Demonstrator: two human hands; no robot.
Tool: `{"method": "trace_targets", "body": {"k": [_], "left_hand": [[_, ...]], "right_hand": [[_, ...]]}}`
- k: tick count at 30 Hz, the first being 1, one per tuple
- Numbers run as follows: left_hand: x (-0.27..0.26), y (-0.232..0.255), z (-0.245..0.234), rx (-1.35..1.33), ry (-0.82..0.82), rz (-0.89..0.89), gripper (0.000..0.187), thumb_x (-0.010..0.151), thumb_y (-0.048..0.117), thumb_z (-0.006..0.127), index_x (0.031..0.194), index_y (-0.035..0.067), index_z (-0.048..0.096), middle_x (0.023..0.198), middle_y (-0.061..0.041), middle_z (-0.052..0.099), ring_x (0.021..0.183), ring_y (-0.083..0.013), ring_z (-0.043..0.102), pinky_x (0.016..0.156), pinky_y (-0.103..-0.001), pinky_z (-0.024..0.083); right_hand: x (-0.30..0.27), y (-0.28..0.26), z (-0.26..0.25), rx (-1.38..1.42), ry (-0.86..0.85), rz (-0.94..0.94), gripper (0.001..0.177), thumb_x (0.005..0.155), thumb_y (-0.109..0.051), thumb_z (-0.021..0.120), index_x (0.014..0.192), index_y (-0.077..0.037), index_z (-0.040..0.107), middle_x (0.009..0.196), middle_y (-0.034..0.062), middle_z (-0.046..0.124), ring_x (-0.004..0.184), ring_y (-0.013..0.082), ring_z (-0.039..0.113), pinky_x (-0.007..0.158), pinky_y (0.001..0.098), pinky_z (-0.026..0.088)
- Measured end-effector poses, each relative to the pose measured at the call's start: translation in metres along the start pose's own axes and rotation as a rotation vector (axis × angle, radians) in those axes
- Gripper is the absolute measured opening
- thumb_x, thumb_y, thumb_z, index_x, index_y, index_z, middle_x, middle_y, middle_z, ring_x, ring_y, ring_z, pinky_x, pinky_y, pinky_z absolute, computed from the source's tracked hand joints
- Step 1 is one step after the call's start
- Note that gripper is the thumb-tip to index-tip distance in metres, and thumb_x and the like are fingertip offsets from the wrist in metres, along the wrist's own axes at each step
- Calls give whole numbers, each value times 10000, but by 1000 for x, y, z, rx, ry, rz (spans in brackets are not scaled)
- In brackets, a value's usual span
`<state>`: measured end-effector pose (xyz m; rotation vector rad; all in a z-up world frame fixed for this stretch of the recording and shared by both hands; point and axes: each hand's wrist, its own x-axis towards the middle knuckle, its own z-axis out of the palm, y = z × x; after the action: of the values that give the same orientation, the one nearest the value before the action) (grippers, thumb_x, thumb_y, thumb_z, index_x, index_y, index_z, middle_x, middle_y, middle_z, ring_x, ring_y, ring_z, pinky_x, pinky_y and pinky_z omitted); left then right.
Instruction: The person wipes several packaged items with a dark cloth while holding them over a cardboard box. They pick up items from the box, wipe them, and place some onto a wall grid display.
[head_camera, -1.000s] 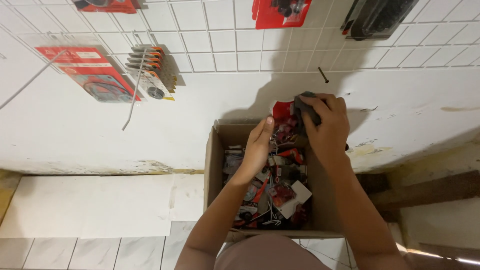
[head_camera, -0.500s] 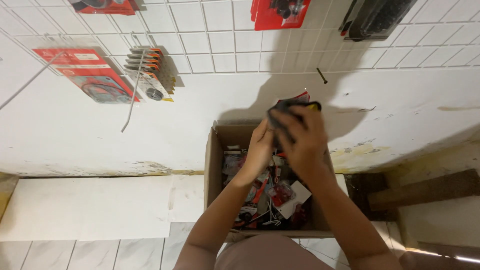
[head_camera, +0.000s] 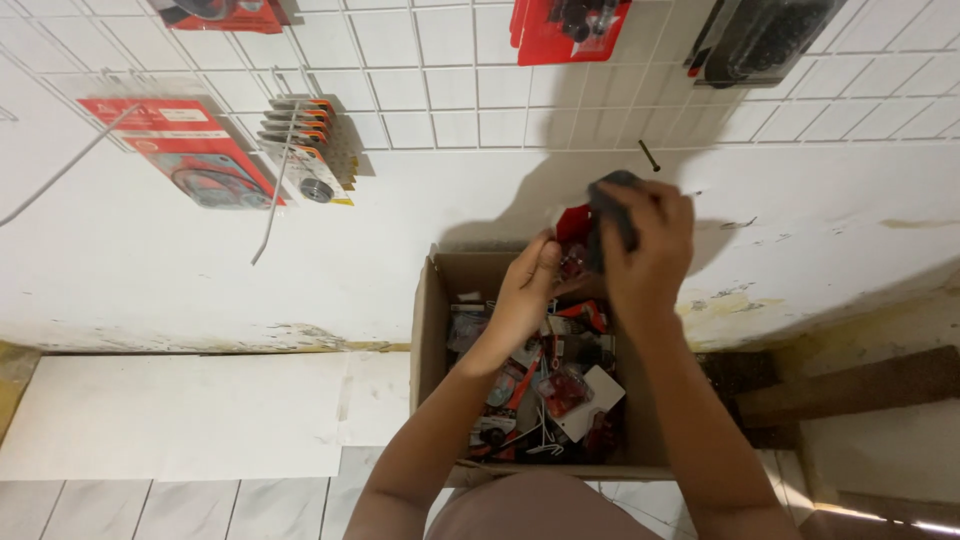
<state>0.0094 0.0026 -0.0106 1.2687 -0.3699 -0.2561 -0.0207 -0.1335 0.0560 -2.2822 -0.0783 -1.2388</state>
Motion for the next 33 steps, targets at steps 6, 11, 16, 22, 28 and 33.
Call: {"method": "trace_targets", "body": {"k": [6,11,16,22,28,33], "left_hand": [[7,-10,-7,127,13,180,419,1130,217,411,1454,-21,530,1385,-258,594,1316,-378,536,1091,-536,446],[17,-26,-15,142,-22,238,412,1131,298,439,1435,56,577,1333,-203,646,1259,-312,595,1055,-513,475],[12,-10,-16,190,-36,248,400,1131,269,441,1432,41,572,1297,-226,661,1241,-315,601,1036,-514,489],[15,3,-5,206,-38,267,400,1129,254,452,1411,-3,571,1258,-259,670,1214,-325,614,1017,-527,494],[10,15,-6,221,-19,269,381,1119,268,470,1365,15,614,1204,-235,699,1191,-280,619,1012,-509,498],[9,17,3,220,-12,272,406,1125,311,455,1354,21,624,1182,-242,706,1156,-338,655,992,-508,505]], "right_hand": [[-7,-6,0,-83,-105,-192,365,884,-115,778,1231,-219,742,1194,111,614,1126,379,615,982,493,510],[7,-11,-6,-79,-16,-114,184,961,-104,730,1139,-152,739,1156,100,635,1056,334,590,933,441,498],[4,4,-5,-145,8,-164,197,961,-71,676,1142,-122,734,1162,89,629,1011,306,574,908,406,470],[9,-25,-8,-177,36,-198,211,921,-13,656,1102,-101,719,1145,95,611,961,309,533,875,403,454],[12,-2,-11,-226,56,-198,268,881,13,669,1102,-121,741,1140,68,629,975,297,551,879,399,463],[7,-25,-9,-165,77,-196,176,958,-39,662,1095,-114,743,1144,84,628,957,300,548,871,394,464]]}}
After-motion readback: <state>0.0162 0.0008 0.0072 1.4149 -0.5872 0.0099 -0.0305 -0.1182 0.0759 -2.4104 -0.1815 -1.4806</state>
